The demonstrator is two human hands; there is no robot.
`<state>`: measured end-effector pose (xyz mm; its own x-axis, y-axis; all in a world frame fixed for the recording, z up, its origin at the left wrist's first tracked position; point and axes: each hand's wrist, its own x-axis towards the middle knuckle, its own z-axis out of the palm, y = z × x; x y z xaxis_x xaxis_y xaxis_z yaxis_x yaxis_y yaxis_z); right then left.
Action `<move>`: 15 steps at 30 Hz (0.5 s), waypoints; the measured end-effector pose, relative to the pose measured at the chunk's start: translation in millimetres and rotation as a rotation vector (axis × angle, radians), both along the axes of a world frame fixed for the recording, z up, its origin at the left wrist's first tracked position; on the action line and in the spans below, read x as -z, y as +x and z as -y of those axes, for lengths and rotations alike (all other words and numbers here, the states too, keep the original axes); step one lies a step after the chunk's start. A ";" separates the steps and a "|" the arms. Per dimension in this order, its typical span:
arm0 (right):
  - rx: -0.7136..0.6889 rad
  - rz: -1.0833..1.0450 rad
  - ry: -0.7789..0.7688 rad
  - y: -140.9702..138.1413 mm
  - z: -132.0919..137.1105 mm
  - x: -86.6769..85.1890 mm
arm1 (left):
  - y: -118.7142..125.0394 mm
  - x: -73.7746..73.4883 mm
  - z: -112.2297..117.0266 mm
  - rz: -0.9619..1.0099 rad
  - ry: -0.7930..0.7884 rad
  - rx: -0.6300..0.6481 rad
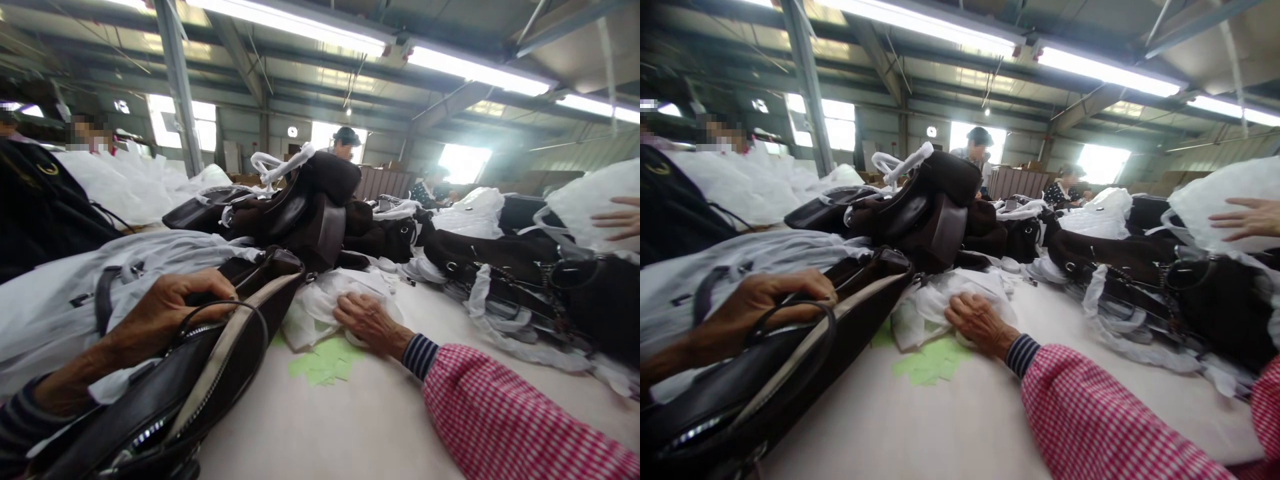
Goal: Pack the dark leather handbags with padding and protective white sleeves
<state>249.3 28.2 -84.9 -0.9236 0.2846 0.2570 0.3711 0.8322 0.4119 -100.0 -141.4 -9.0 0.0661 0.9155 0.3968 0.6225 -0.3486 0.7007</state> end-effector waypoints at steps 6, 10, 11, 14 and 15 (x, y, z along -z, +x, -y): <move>0.054 -0.036 -0.515 34.9 40.5 -20.5 | 15.6 -1.5 -5.2 -0.060 0.062 0.081; 0.144 -0.222 -0.335 35.3 71.7 -35.3 | 33.8 -3.4 -8.4 -0.210 0.107 0.157; 0.138 -0.264 -0.250 31.2 79.0 -34.6 | 36.8 -3.5 -8.5 -0.237 0.107 0.170; 0.030 -0.233 -0.186 15.3 93.8 -22.9 | 39.8 -2.4 -7.7 -0.291 0.117 0.186; 0.019 -0.198 -0.216 10.3 95.2 -17.0 | 39.9 -1.8 -7.4 -0.313 0.122 0.184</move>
